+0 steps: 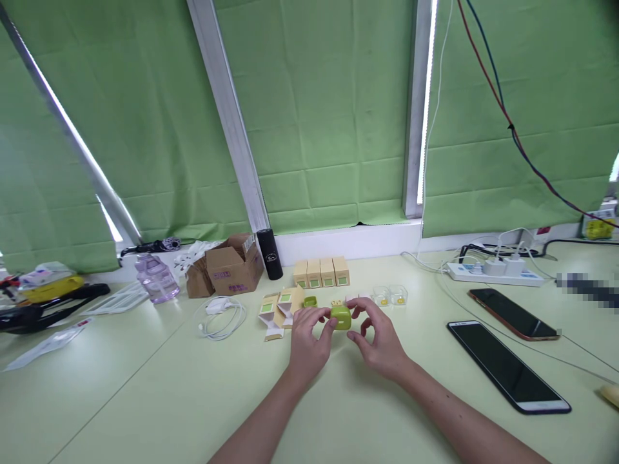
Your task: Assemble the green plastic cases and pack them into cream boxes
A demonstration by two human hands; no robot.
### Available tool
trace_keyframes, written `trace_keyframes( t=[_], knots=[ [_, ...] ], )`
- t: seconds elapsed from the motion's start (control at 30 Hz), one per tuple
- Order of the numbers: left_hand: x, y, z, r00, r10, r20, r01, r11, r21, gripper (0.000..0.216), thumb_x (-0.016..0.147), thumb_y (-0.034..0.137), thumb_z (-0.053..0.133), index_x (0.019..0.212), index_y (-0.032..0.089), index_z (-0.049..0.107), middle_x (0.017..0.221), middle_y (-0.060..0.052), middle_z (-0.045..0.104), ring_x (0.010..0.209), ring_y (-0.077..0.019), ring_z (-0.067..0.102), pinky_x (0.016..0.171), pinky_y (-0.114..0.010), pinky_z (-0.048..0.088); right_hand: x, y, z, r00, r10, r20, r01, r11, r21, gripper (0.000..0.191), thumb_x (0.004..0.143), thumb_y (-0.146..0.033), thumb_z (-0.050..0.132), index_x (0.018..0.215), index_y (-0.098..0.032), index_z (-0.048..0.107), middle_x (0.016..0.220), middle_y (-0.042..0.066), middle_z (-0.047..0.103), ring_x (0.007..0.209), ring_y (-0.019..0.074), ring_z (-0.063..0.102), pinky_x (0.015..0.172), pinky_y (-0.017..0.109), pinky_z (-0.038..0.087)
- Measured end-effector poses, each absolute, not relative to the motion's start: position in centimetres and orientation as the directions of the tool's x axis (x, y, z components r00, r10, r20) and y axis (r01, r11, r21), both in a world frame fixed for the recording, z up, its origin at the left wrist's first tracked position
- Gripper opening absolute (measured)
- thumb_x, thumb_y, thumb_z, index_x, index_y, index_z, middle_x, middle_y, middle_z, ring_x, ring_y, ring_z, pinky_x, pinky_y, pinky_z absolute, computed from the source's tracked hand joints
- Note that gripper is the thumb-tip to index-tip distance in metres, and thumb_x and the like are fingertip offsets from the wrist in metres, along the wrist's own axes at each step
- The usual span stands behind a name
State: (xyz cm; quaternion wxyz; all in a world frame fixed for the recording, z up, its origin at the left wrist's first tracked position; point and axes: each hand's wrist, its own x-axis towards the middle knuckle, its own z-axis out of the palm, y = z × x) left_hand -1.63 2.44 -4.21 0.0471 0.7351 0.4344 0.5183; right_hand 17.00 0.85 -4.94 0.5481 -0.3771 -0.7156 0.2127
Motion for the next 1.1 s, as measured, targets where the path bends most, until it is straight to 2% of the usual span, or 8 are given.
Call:
trace_keyframes(
  t=[0.3, 0.43, 0.67, 0.93, 1.1],
  knots=[
    [-1.5, 2.5, -4.1, 0.063, 0.682, 0.728, 0.606, -0.606, 0.515, 0.029, 0.098, 0.046, 0.059, 0.093, 0.022, 0.074, 0.085, -0.005, 0.076, 0.085, -0.0235, 0.07, 0.086, -0.04, 0.051, 16.6, 1.0, -5.3, -0.129, 0.75, 0.649, 0.292, 0.654, -0.697, 0.048, 0.082, -0.013, 0.06, 0.127, -0.029, 0.052, 0.126, 0.009, 0.06, 0.102, 0.0231, 0.063, 0.066, 0.031, 0.058],
    [-1.6, 2.5, -4.1, 0.075, 0.655, 0.752, 0.588, -0.638, 0.497, 0.024, 0.098, 0.041, 0.06, 0.09, 0.022, 0.073, 0.084, -0.003, 0.077, 0.084, -0.0234, 0.07, 0.084, -0.04, 0.049, 16.5, 1.1, -5.4, -0.127, 0.745, 0.654, 0.273, 0.66, -0.699, 0.045, 0.084, -0.014, 0.061, 0.125, -0.03, 0.054, 0.125, 0.009, 0.06, 0.102, 0.0232, 0.063, 0.065, 0.03, 0.058],
    [-1.8, 2.3, -4.0, 0.14, 0.644, 0.752, 0.569, -0.674, 0.471, 0.023, 0.101, 0.031, 0.051, 0.091, 0.023, 0.07, 0.086, -0.004, 0.076, 0.082, -0.0232, 0.068, 0.083, -0.04, 0.045, 16.6, 1.2, -5.2, -0.097, 0.769, 0.632, 0.199, 0.637, -0.745, 0.041, 0.087, -0.018, 0.062, 0.126, -0.029, 0.057, 0.125, 0.008, 0.06, 0.106, 0.0233, 0.061, 0.07, 0.031, 0.057],
    [-1.8, 2.3, -3.9, 0.235, 0.662, 0.712, 0.569, -0.688, 0.451, 0.012, 0.096, 0.025, 0.056, 0.092, 0.022, 0.067, 0.085, -0.003, 0.074, 0.08, -0.0229, 0.067, 0.082, -0.04, 0.042, 16.7, 1.4, -5.2, -0.083, 0.839, 0.537, 0.054, 0.542, -0.839, 0.034, 0.09, -0.032, 0.065, 0.123, -0.027, 0.06, 0.121, 0.009, 0.064, 0.11, 0.0249, 0.06, 0.074, 0.032, 0.056],
    [-1.6, 2.2, -4.0, 0.289, 0.673, 0.681, 0.589, -0.686, 0.427, 0.01, 0.094, 0.021, 0.058, 0.089, 0.023, 0.066, 0.085, -0.001, 0.074, 0.081, -0.0217, 0.066, 0.086, -0.042, 0.04, 16.8, 2.0, -5.6, -0.109, 0.88, 0.462, -0.107, 0.452, -0.886, 0.037, 0.089, -0.041, 0.07, 0.12, -0.024, 0.061, 0.117, 0.012, 0.064, 0.112, 0.0279, 0.059, 0.069, 0.032, 0.057]
  ],
)
